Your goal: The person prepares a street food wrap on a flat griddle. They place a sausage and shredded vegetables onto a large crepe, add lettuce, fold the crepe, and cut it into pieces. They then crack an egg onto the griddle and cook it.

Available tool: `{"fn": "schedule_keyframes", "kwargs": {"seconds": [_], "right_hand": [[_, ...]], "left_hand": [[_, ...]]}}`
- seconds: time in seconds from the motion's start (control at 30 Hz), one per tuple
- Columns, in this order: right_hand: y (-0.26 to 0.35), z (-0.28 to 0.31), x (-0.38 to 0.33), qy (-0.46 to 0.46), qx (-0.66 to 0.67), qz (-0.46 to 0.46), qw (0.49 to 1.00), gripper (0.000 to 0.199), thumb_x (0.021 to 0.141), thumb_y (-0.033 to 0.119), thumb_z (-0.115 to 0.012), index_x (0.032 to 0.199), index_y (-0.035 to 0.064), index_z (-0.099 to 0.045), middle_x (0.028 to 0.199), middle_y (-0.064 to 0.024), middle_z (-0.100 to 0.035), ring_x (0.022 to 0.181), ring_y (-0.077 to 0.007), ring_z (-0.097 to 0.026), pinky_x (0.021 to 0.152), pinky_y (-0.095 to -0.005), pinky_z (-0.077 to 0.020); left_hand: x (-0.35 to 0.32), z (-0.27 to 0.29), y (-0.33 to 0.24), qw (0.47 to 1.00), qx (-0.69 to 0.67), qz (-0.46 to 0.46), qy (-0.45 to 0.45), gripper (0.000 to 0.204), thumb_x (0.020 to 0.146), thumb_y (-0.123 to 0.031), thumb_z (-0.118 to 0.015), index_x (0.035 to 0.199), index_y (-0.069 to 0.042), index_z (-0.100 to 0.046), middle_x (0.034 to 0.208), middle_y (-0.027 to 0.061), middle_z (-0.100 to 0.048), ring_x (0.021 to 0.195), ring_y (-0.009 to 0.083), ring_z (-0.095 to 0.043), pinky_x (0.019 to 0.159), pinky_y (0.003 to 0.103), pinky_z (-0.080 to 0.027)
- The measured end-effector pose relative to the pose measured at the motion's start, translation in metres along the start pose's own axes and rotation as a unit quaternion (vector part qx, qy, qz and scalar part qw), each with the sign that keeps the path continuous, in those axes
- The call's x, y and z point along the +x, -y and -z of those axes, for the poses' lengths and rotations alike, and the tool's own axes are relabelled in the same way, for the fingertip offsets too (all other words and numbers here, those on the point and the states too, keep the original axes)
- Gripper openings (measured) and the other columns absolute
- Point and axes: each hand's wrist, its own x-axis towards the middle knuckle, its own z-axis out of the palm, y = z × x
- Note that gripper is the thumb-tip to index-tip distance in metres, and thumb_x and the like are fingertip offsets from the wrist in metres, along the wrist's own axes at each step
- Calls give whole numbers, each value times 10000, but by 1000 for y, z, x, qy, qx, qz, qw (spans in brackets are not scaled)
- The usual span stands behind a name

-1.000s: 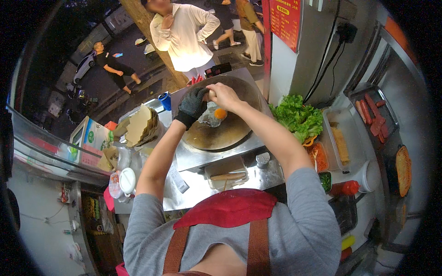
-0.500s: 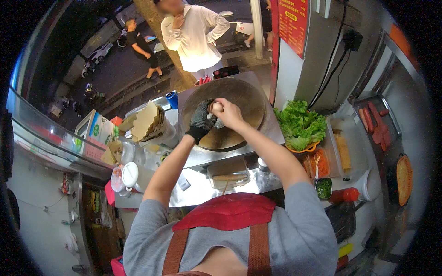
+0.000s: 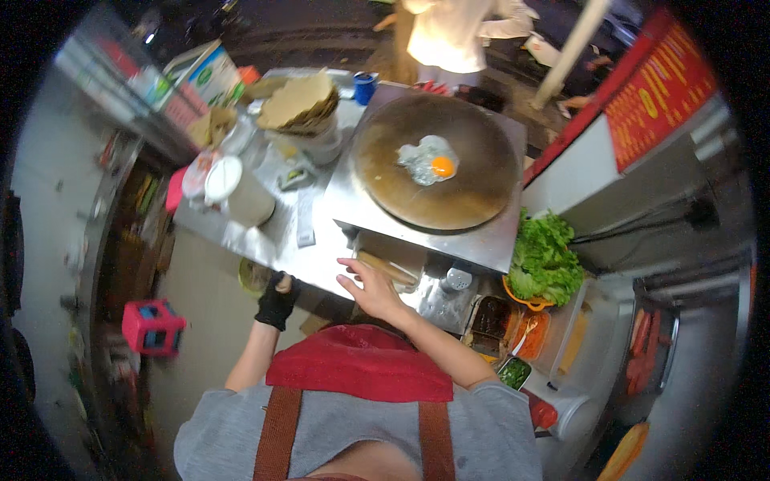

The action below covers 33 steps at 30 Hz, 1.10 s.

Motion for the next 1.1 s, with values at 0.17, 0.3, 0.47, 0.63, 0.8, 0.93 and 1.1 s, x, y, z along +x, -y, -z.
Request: {"fn": "schedule_keyframes", "kwargs": {"seconds": [0.17,0.3,0.47,0.63,0.8,0.93,1.1], "right_hand": [[-27,-29,-6,45,16,-49,998,320,851,254,-541,1108,64,-545,987,-148,-616,876,-236,-621,770,-312,-486],[-30,-60,-2,59,30,-78,995,302,849,223,-551,1097,50,-548,979,-134,-624,864,-210,-625,760,-295,-487],[-32,-103,15,43,41,-109,992,295,856,181,-544,1110,31,-541,1019,-116,-614,901,-178,-599,786,-277,-467],[-33,-163,38,-33,84,-162,983,286,867,123,-530,1131,12,-531,1064,-100,-598,947,-146,-565,821,-255,-441],[-6,-209,62,-56,72,-183,979,305,864,135,-531,1144,15,-521,1096,-115,-587,967,-179,-572,824,-280,-454],[22,-222,72,-52,-8,-222,974,311,853,169,-537,1133,36,-531,1108,-102,-586,962,-206,-589,811,-318,-477],[19,-220,56,-146,-6,-207,967,308,845,211,-541,1097,35,-551,1045,-119,-608,928,-215,-604,798,-323,-478]], "left_hand": [[-62,49,-17,888,-365,26,-279,147,761,-102,-589,798,-50,-456,775,74,-479,736,200,-492,698,311,-495],[-58,143,31,933,27,-108,-343,187,740,-125,-615,817,-42,-466,759,75,-483,723,201,-491,709,297,-499],[-29,195,8,944,-187,89,-256,313,727,-196,-648,931,-47,-464,842,82,-505,799,202,-508,756,293,-473],[21,272,-17,880,430,42,-198,597,698,-306,-702,1148,-3,-452,1063,157,-570,973,255,-555,838,330,-449],[89,342,-31,872,461,41,-155,581,711,-247,-693,1175,-12,-434,1068,137,-560,967,232,-544,835,318,-448],[107,355,-42,837,526,44,-140,554,719,-248,-681,1165,-20,-446,1066,134,-563,968,234,-544,833,319,-447],[132,314,-38,830,552,24,-78,520,728,-248,-666,1153,-31,-460,1064,131,-567,970,237,-545,832,321,-446]]}}
